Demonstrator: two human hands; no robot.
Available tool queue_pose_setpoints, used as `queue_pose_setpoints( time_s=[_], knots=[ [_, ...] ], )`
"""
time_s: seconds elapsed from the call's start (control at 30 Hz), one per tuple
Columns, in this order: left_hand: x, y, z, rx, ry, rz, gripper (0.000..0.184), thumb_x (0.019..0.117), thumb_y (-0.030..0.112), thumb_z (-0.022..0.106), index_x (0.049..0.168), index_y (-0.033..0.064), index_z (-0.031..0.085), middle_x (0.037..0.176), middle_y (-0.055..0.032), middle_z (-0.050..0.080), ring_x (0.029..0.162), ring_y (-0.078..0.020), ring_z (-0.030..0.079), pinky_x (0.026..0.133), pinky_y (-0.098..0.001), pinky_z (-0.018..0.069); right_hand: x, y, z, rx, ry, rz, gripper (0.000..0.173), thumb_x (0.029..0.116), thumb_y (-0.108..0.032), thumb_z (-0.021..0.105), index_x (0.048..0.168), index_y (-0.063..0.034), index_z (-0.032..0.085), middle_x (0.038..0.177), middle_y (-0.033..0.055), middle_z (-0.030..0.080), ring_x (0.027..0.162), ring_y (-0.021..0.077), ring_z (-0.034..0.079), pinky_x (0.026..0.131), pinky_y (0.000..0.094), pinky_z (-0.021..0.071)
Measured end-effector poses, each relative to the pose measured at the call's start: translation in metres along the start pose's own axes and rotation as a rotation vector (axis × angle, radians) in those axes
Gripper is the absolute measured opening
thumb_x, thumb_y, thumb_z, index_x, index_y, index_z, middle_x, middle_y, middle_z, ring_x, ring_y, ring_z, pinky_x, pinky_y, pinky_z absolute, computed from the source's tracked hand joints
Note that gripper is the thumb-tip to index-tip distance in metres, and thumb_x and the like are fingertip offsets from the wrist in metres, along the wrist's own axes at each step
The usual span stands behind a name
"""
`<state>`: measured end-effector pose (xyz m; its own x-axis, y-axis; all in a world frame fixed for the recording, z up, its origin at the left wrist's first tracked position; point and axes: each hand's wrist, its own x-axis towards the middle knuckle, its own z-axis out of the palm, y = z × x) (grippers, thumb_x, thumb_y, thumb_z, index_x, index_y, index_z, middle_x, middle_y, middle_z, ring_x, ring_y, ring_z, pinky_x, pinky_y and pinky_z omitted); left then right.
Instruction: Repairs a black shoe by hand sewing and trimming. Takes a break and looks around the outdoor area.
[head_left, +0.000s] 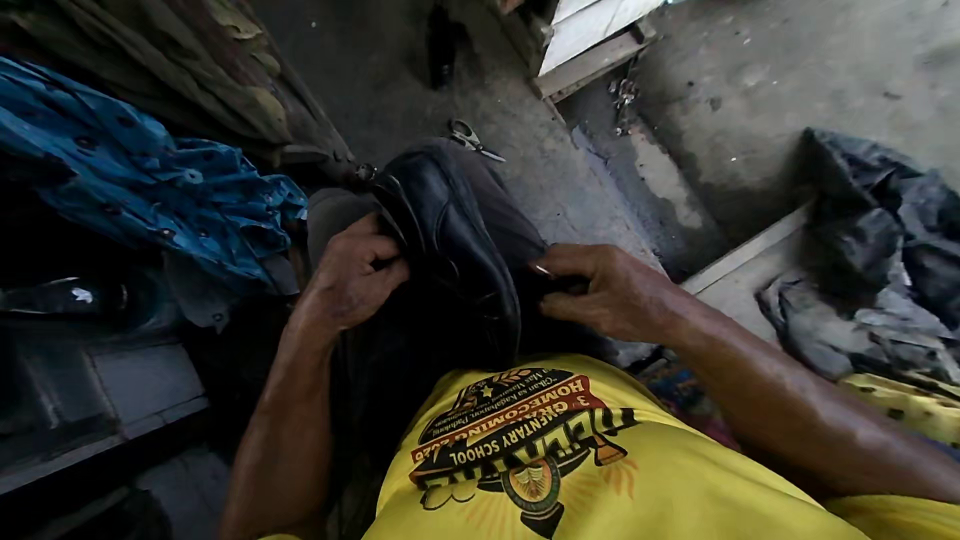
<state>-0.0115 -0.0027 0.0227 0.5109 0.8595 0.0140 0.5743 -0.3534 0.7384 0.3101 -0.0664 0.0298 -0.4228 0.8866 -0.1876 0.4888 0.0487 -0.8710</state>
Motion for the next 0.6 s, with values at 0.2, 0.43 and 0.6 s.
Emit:
queue_pose_setpoints(
  time_s=[0.2,0.43,0.6],
  knots=[
    [0.002,0.008,0.008,0.061,0.075,-0.038,0.014,0.0916,0.012,0.067,0.079,0.0055,0.071,0.117,-0.0120,0.067,0.111,-0.0192,0.063,0.093,-0.0405,0.0542,0.004,-0.006,0.017,0.204,0.010,-0.033,0.002,0.0892,-0.011,0.075,0.088,-0.0094,0.075,0.075,-0.0030,0.069,0.062,0.0028,0.062,0.054,0.0199,0.0544],
    [0.004,0.002,0.002,0.018,0.019,-0.029,0.016,0.0889,0.024,0.070,0.082,0.0102,0.075,0.126,-0.0103,0.064,0.121,-0.0181,0.059,0.100,-0.0402,0.0520,0.001,0.001,0.001,0.307,-0.104,-0.088,0.008,0.0892,-0.012,0.064,0.086,-0.0124,0.071,0.103,-0.0011,0.065,0.071,0.0027,0.059,0.056,0.0175,0.0509],
    [0.007,-0.003,-0.002,0.030,-0.010,-0.032,0.020,0.0873,0.028,0.071,0.076,0.0116,0.074,0.123,-0.0078,0.065,0.120,-0.0158,0.059,0.100,-0.0402,0.0513,-0.030,0.026,-0.060,0.773,-0.169,-0.118,0.018,0.0937,-0.034,0.068,0.081,-0.0223,0.073,0.130,-0.0009,0.064,0.070,0.0013,0.062,0.048,0.0156,0.0491]
  ],
)
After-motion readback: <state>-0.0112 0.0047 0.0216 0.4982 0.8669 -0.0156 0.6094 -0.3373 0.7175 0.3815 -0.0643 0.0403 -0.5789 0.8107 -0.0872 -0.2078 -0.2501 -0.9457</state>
